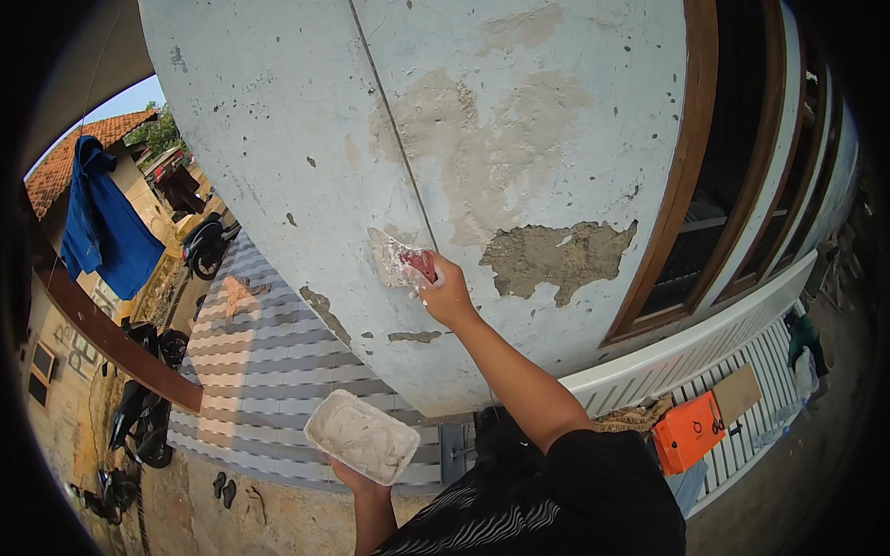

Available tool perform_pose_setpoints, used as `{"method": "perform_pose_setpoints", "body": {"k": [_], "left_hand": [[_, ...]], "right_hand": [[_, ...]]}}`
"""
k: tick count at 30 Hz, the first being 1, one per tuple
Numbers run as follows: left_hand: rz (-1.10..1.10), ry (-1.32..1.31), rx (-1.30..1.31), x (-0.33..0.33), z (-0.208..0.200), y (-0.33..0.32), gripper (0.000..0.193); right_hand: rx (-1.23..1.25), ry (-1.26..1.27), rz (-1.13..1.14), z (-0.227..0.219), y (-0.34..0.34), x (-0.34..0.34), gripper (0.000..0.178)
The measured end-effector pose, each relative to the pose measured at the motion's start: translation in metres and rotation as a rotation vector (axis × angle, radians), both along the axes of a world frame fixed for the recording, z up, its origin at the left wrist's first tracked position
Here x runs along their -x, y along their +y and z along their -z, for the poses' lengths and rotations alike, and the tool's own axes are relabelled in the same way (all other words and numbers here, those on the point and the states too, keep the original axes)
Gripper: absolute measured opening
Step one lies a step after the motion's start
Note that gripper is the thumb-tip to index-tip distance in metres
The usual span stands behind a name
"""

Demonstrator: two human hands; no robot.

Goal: Applying plaster/putty to a damaged wall using a spatula/trowel.

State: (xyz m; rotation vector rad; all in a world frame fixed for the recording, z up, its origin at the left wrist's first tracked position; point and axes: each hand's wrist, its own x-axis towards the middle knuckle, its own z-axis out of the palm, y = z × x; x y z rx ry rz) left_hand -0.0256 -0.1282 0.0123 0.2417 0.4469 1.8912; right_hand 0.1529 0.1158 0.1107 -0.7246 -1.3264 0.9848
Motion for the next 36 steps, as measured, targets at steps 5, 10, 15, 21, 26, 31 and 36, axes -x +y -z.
{"method": "perform_pose_setpoints", "body": {"k": [5, 10, 15, 21, 26, 31, 36], "left_hand": [[0.034, -0.013, -0.038, 0.002, 0.002, 0.001, 0.074], [0.022, -0.023, -0.015, 0.002, 0.001, 0.001, 0.074], [0.017, -0.034, -0.02, 0.003, -0.002, -0.001, 0.073], [0.017, -0.016, -0.029, -0.001, -0.007, -0.003, 0.072], [0.055, 0.008, 0.025, -0.007, -0.009, -0.005, 0.072], [0.061, -0.016, 0.011, -0.01, -0.011, -0.003, 0.072], [0.081, -0.002, -0.033, -0.006, -0.005, 0.001, 0.073]], "right_hand": [[-0.495, -0.447, 0.461, 0.001, 0.018, -0.008, 0.015], [-0.523, -0.523, 0.655, 0.001, 0.023, -0.016, 0.016], [-0.543, -0.519, 0.765, 0.009, 0.028, -0.043, 0.016], [-0.494, -0.42, 0.69, 0.01, -0.001, -0.069, 0.017], [-0.708, -0.653, 0.626, 0.014, -0.025, -0.065, 0.042], [-0.7, -0.751, 0.65, 0.028, -0.027, -0.017, 0.043], [-0.593, -0.845, 0.62, 0.062, -0.001, 0.024, 0.035]]}}
